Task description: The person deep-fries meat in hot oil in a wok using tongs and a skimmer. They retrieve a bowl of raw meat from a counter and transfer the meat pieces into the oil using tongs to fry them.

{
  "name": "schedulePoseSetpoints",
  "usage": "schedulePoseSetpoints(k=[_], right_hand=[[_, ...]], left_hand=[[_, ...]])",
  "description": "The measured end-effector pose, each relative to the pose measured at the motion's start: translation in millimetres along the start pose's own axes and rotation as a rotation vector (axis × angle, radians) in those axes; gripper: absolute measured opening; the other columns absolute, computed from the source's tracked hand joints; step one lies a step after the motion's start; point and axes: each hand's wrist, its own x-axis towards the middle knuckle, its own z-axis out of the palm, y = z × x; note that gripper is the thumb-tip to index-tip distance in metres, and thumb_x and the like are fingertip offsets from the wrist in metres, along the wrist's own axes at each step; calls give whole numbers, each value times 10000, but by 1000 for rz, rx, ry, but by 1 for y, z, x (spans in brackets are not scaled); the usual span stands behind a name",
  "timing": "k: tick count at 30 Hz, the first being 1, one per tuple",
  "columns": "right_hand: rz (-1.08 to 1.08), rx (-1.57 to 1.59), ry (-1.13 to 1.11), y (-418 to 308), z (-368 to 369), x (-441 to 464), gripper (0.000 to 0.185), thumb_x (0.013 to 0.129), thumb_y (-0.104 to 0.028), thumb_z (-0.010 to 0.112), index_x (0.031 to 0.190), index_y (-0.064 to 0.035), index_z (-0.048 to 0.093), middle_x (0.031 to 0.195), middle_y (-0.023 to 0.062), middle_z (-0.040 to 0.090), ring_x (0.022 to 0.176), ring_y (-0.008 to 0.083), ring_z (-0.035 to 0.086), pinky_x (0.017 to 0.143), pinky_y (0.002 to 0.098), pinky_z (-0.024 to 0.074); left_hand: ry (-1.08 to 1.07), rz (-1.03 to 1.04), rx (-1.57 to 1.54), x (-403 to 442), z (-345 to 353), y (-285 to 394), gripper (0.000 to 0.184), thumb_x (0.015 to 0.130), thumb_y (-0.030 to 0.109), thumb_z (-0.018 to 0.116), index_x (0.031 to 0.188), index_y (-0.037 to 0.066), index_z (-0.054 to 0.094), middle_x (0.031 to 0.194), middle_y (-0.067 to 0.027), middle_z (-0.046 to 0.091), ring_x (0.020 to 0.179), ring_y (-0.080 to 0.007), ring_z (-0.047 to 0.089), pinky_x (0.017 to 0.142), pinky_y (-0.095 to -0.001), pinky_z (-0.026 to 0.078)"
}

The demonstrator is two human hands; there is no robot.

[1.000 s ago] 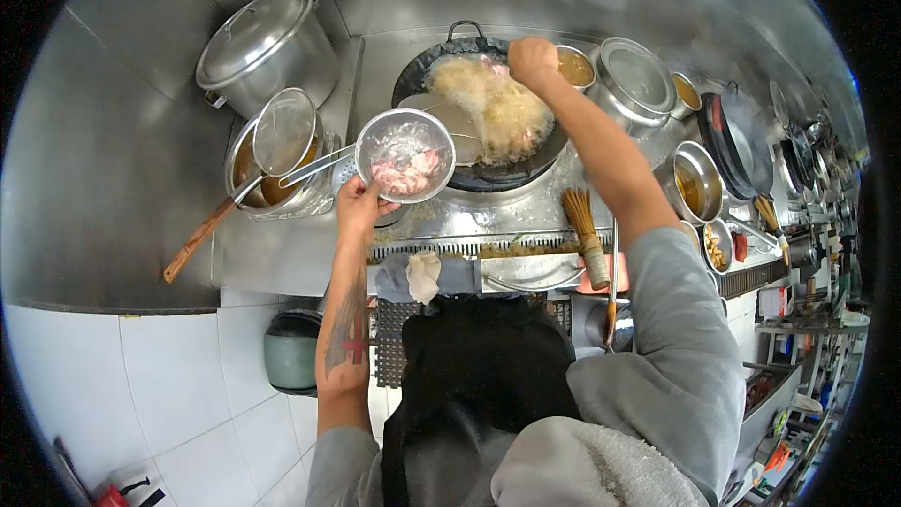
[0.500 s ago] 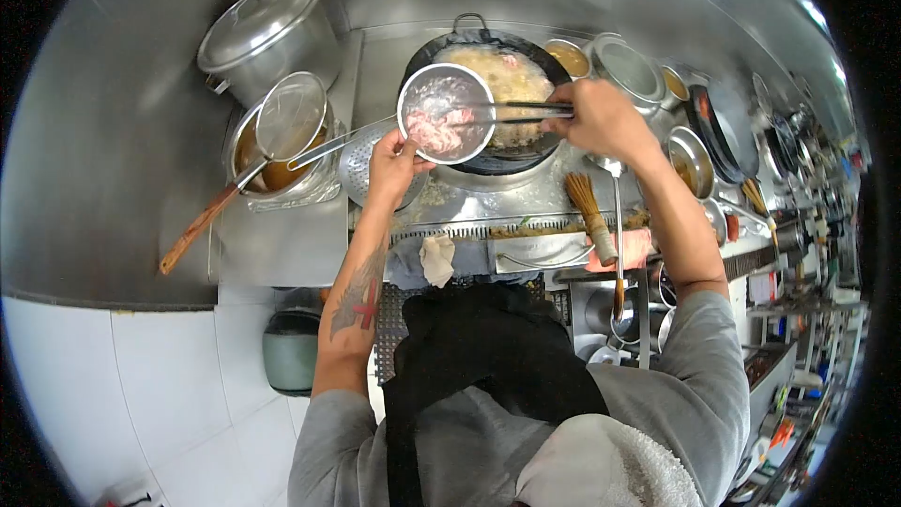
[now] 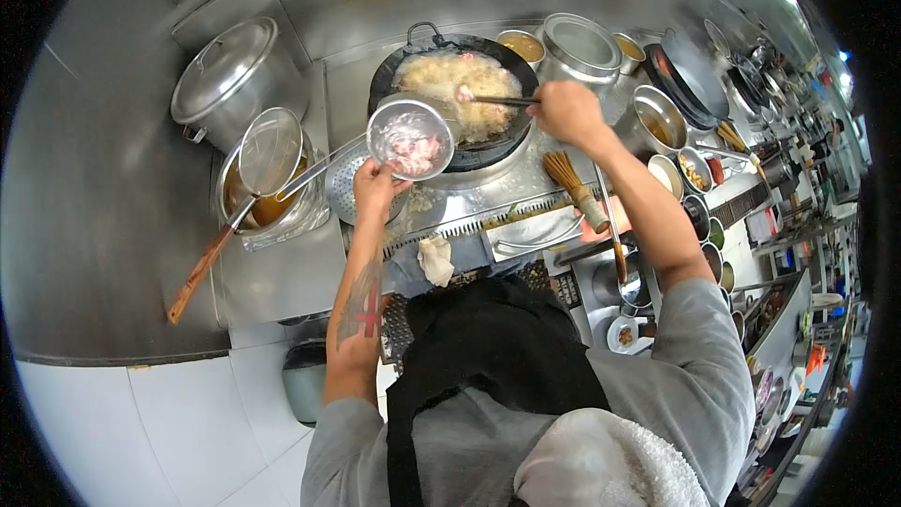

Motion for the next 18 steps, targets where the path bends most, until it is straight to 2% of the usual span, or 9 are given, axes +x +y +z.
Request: schedulePoseSetpoints(k=[3, 5, 9, 11, 13, 14, 16, 18], right_hand=[[29, -117, -110, 5, 68, 22, 198, 728, -232, 704, 801, -50, 720, 753, 187, 686, 733, 324, 697, 711, 415, 563], [49, -138, -148, 6, 77, 22, 183, 713, -214, 703, 789, -48, 717, 767, 189, 691, 755, 322, 702, 723, 412, 565], [85, -114, -117, 6, 42, 20, 192, 719, -218, 720, 805, -47, 719, 794, 198, 691, 823, 328, 697, 738, 414, 560], [103, -135, -89, 5, 11, 18, 217, 725, -232, 731, 811, -33, 715, 790, 208, 685, 837, 339, 691, 742, 418, 556], [28, 131, -14, -7, -33, -1, 271, 752, -263, 729, 825, -3, 703, 777, 224, 671, 814, 372, 676, 737, 435, 544], [26, 133, -15, -11, -42, -9, 271, 752, -263, 729, 825, -3, 703, 777, 224, 671, 814, 372, 676, 737, 435, 544], [-52, 324, -77, -21, -49, -20, 290, 774, -281, 715, 839, 2, 696, 767, 235, 658, 791, 395, 660, 729, 453, 531], [-76, 273, -110, -27, -32, -20, 286, 778, -288, 712, 856, -13, 703, 770, 231, 660, 793, 391, 660, 733, 456, 528]], left_hand=[[48, -16, -21, -10, -10, 8, 55, 942, 43, 520, 918, -7, 525, 899, -102, 594, 748, -218, 678, 622, -331, 630], [34, 16, 5, -16, -18, 10, 60, 942, 47, 527, 908, -2, 520, 891, -96, 595, 750, -216, 680, 616, -325, 629], [74, 44, 25, -25, -26, 18, 94, 945, 56, 532, 877, -7, 547, 841, -86, 601, 691, -171, 655, 599, -295, 620], [72, 66, 51, -32, -21, 27, 84, 945, 58, 534, 914, -9, 575, 844, -83, 607, 667, -144, 638, 593, -282, 613], [37, 106, 101, -37, -14, 34, 97, 953, 64, 528, 968, -10, 589, 869, -76, 615, 690, -134, 639, 605, -271, 608], [39, 106, 103, -38, -8, 35, 97, 953, 64, 528, 968, -10, 589, 869, -76, 615, 690, -134, 639, 605, -271, 608], [-24, 203, 125, -37, 5, 37, 116, 962, 71, 519, 990, -12, 597, 894, -70, 626, 725, -130, 643, 620, -267, 606], [-97, 202, 108, -38, 18, 40, 120, 965, 73, 516, 990, -14, 595, 901, -68, 627, 741, -131, 645, 627, -269, 607]])
